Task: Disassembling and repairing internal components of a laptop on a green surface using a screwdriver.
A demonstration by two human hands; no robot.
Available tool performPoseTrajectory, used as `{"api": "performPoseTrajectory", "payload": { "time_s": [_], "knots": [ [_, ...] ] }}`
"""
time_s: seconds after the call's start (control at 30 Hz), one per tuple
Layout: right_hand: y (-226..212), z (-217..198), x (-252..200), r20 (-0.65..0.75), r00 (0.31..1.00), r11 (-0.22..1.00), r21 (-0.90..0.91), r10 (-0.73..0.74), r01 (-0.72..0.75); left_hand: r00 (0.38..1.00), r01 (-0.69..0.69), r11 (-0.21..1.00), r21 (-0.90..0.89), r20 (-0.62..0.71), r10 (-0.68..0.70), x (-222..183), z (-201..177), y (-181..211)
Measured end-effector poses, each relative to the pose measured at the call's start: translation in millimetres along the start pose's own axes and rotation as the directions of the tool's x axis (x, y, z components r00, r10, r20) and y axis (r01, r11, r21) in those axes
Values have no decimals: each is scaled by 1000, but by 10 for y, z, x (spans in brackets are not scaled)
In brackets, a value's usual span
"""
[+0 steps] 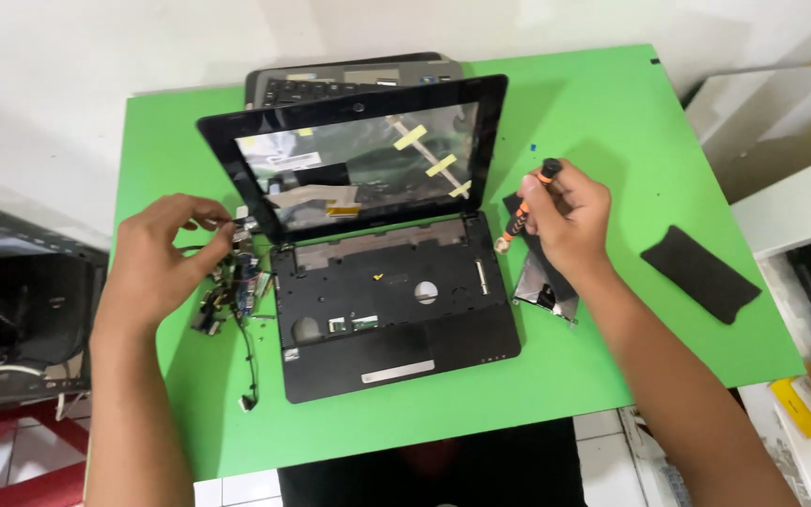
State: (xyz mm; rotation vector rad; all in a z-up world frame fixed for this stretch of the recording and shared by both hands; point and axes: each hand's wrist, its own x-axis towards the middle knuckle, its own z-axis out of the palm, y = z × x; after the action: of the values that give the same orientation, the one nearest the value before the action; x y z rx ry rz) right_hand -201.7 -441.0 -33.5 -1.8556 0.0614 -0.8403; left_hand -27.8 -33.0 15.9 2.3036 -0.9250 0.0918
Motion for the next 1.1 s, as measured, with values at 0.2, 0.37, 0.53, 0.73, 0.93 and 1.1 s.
{"api": "performPoseTrajectory", "payload": {
  "time_s": [0.2, 0.37, 0.53, 0.73, 0.93, 1.1],
  "knots": [
    [198, 20, -43, -52, 998, 995, 95, 47, -42, 964, -170, 985, 6, -207, 167, -9, 66, -301],
    [152, 140, -38, -37, 999, 991, 132, 22, -17, 919, -205, 973, -102, -363, 156, -40, -95, -149],
    [139, 232, -119, -36, 999, 988, 149, 40, -35, 881, -274, 938, -211, -447, 157, -74, -27, -52],
    [63, 302, -132, 6, 1000, 987, 160, 28, -29, 882, -310, 929, -203, -427, 201, -77, -39, -46],
    [-6, 338, -170, 37, 999, 981, 189, 37, -43, 848, -371, 920, -126, -450, 280, -18, 31, -105],
    [-298, 456, -283, 144, 988, 958, 286, -50, 7, 691, -544, 805, 235, -419, 589, -46, 231, 249]
  ]
}}
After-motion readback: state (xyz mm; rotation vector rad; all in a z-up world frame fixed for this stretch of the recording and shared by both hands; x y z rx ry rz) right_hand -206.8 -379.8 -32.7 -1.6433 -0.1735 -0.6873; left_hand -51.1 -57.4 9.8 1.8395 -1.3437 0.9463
